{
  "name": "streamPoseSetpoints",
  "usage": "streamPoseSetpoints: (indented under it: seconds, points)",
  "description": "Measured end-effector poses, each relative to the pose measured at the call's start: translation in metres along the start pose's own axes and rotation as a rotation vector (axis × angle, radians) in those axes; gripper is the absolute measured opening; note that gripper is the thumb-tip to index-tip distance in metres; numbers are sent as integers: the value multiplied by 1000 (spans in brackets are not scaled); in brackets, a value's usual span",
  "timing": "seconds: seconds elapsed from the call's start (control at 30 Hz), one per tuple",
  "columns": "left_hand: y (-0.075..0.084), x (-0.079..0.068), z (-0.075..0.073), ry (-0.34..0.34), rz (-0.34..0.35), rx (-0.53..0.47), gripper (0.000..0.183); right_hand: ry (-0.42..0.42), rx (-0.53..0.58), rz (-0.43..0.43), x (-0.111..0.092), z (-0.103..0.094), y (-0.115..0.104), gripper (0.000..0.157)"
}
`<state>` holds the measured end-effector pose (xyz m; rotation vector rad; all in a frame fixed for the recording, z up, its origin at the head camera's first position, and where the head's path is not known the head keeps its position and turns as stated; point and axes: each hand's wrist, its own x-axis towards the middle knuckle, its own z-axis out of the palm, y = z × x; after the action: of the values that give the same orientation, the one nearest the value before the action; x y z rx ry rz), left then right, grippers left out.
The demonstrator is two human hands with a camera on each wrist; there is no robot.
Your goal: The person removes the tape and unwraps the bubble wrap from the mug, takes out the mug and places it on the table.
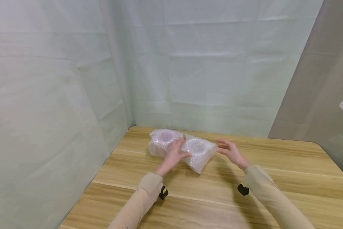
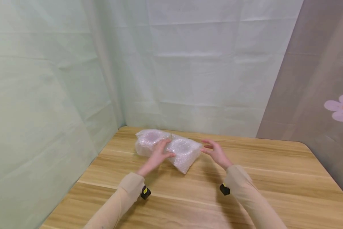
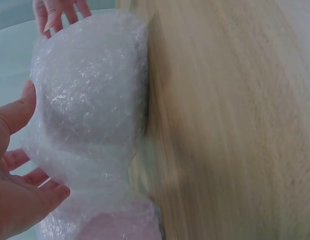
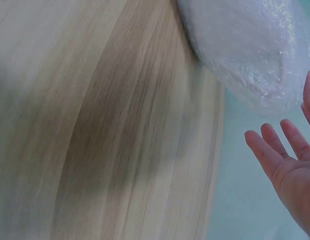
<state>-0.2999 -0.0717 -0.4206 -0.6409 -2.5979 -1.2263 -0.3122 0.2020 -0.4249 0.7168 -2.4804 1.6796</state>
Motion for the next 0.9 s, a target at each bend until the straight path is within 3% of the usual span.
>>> streamPoseSetpoints:
  seconds: [0.23,0.53,0.9]
  points:
    - [2,0,4,19,-22,5,67,7,6,-47,6,8,1,41]
    - [-1,2,10,37,-48,-16,67,16,-57,-27,7,12,5,38]
    - [-3,3,14,47,-35,-30,66,25,-49,-20,5,11,0,37]
